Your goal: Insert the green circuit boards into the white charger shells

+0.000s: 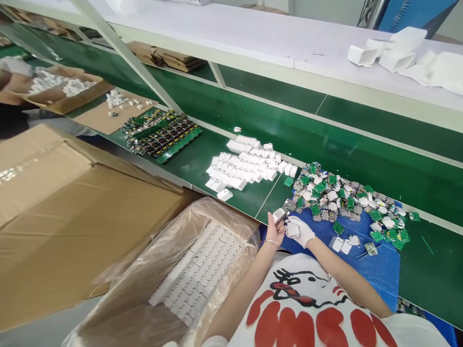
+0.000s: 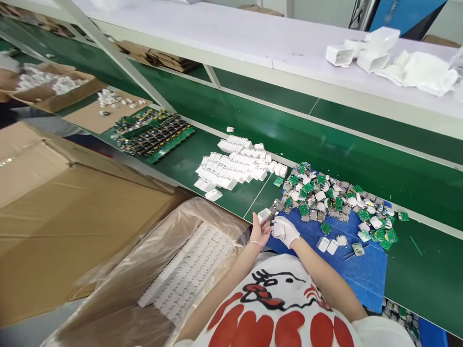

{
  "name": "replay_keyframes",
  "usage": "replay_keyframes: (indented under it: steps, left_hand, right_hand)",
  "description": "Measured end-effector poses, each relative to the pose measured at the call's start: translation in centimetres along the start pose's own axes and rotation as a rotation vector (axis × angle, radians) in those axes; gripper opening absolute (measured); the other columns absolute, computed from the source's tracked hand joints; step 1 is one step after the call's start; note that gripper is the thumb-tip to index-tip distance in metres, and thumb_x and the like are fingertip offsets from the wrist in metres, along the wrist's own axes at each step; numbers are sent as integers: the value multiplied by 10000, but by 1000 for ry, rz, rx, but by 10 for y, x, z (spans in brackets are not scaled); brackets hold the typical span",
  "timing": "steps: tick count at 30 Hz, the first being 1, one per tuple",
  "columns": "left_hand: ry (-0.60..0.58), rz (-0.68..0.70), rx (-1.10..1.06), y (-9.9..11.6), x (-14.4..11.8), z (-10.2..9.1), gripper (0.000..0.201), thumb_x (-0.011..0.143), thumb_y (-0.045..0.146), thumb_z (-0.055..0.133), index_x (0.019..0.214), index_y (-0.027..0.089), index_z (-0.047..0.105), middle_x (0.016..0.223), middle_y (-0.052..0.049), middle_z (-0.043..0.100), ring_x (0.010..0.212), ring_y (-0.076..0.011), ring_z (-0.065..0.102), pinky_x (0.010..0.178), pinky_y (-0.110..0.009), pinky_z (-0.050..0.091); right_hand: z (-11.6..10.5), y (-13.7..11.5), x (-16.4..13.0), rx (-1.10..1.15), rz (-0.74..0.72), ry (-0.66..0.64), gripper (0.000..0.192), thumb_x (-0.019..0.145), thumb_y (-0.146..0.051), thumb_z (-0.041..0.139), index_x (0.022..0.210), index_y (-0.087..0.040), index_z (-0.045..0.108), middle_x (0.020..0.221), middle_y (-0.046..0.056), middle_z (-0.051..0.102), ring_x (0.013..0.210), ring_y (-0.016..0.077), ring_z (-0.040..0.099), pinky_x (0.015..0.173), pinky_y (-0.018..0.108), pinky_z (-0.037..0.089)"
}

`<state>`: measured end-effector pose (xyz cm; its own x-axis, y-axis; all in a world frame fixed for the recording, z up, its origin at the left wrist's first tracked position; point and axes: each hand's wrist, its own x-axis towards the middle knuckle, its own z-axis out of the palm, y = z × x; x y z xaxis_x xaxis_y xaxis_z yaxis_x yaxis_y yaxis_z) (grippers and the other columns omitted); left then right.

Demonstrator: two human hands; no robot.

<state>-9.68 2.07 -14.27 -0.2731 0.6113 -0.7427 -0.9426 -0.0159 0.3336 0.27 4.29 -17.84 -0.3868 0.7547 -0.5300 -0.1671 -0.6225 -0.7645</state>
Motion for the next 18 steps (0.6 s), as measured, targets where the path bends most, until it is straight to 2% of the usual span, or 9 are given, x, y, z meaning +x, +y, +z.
replay_keyframes:
  steps: [2, 5, 7, 10, 12, 14, 16, 18]
  left_hand:
    - [-5, -31, -8, -3, 2, -9, 308, 809, 434, 620, 748, 142, 542, 508, 66, 467, 347, -27, 320, 321, -144, 233]
    - [-15, -87, -24, 4, -7, -17, 345, 839, 494, 547, 849, 151, 588, 649, -3, 616, 471, -80, 514, 430, -176, 398]
    - [-44, -154, -34, 8, -13, -15, 450, 830, 585, 489, 894, 157, 614, 790, -65, 680, 625, -154, 614, 546, -265, 494]
    - [-100, -218, -49, 11, -18, -7, 565, 795, 674, 443, 892, 155, 642, 901, -119, 698, 749, -231, 647, 666, -385, 529]
    - [-106, -206, -52, 14, -18, -5, 570, 800, 670, 438, 868, 146, 650, 845, -112, 700, 728, -227, 650, 697, -388, 532]
    - [-92, -172, -37, 19, -20, -10, 555, 813, 646, 446, 884, 136, 652, 799, -98, 698, 704, -217, 655, 701, -370, 534]
    - [-85, -131, -4, 23, -25, -20, 546, 819, 624, 462, 935, 123, 646, 813, -103, 699, 708, -218, 661, 682, -353, 533]
    - [-93, -74, 34, 25, -30, -31, 518, 816, 595, 498, 989, 126, 632, 842, -101, 700, 710, -213, 660, 643, -325, 525]
  right_hand:
    - [-4, -3, 2, -22, -56, 15, 440, 666, -554, 663, 866, -174, 565, 724, 42, 650, 581, 175, 626, 498, 286, 506]
    - [-7, -15, 6, -88, -197, 118, 446, 775, -590, 522, 919, -169, 567, 821, 83, 669, 677, 188, 649, 583, 312, 532]
    - [-1, -21, 9, -174, -299, 200, 462, 831, -587, 438, 935, -159, 578, 853, 102, 669, 755, 197, 651, 640, 317, 536]
    - [18, -21, 5, -358, -425, 257, 416, 860, -516, 433, 977, -157, 607, 985, 125, 660, 965, 217, 618, 816, 353, 515]
    - [32, -17, -3, -486, -485, 226, 367, 843, -442, 481, 1024, -158, 627, 1147, 138, 614, 1128, 228, 544, 981, 390, 426]
    - [43, -14, -13, -603, -512, 150, 364, 763, -362, 589, 1064, -164, 642, 1264, 136, 553, 1218, 245, 478, 1072, 400, 334]
    - [48, -12, -21, -699, -506, 67, 438, 647, -273, 685, 1073, -180, 655, 1272, 124, 549, 1218, 263, 479, 1079, 398, 331]
    - [51, -13, -25, -769, -480, 33, 468, 601, -241, 713, 1063, -188, 657, 1202, 116, 584, 1150, 266, 531, 1026, 401, 393]
